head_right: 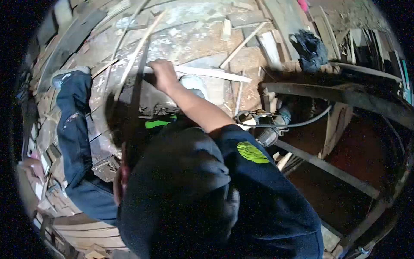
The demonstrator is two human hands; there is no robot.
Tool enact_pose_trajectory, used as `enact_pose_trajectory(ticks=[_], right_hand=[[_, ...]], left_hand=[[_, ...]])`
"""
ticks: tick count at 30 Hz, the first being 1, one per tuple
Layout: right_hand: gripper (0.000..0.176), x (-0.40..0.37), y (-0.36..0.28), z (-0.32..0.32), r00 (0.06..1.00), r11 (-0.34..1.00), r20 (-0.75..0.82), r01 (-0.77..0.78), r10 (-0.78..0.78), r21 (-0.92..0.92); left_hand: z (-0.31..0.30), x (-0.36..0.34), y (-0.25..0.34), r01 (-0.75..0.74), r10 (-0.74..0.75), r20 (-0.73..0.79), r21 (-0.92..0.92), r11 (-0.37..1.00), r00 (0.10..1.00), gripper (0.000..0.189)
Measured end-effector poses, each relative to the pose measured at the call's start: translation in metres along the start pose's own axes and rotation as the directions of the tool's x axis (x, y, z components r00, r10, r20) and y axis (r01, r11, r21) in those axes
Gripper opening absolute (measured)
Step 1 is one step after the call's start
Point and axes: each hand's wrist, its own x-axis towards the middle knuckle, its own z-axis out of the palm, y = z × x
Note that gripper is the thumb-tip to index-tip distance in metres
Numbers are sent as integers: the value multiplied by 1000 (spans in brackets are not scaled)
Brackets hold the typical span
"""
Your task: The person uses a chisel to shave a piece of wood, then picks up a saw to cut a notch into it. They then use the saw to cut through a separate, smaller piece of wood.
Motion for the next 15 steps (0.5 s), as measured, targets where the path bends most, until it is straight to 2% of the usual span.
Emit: enact_pose_trajectory(ticks=[2, 3, 4, 6, 7, 8, 9, 10, 13, 15], right_hand=[[31, 1, -13, -8, 993, 992, 60, -101, 106, -75], [31, 1, -10, -5, 995, 992, 45, -82, 86, -100], [31, 0, -7, -1, 997, 990, 31, -66, 71, -126], [35, 2, -7, -1, 987, 984, 103, -110, 125, -140], [35, 1, -7, -1, 993, 986, 74, -85, 96, -141], [34, 0, -9, -3, 997, 988, 43, -60, 67, -142], [32, 2, -8, -2, 998, 996, 28, -61, 63, -68], [33, 2, -8, -2, 999, 995, 15, -32, 34, -92], [36, 2, -14, -6, 998, 996, 14, -56, 57, -67], [35, 4, -13, -7, 996, 995, 37, -76, 79, -59]], left_hand=[[12, 2, 17, 33, -33, -1, -37, 999, 999, 54], [14, 1, 22, 70, -68, 18, -88, 994, 997, 56], [8, -4, 26, 196, -194, 42, -47, 979, 980, 57], [6, -15, 32, 247, -247, 1, 8, 969, 969, 56], [6, -17, 33, 255, -255, -6, 12, 967, 967, 56], [6, -17, 33, 244, -243, 17, -75, 967, 970, 56], [5, -16, 32, 230, -227, 35, -162, 960, 973, 56], [4, -13, 16, 102, -101, 51, -32, 994, 994, 59], [15, 2, 16, 158, -148, 95, -101, 982, 984, 62], [15, -1, 21, 123, -116, 81, -85, 989, 990, 62]])
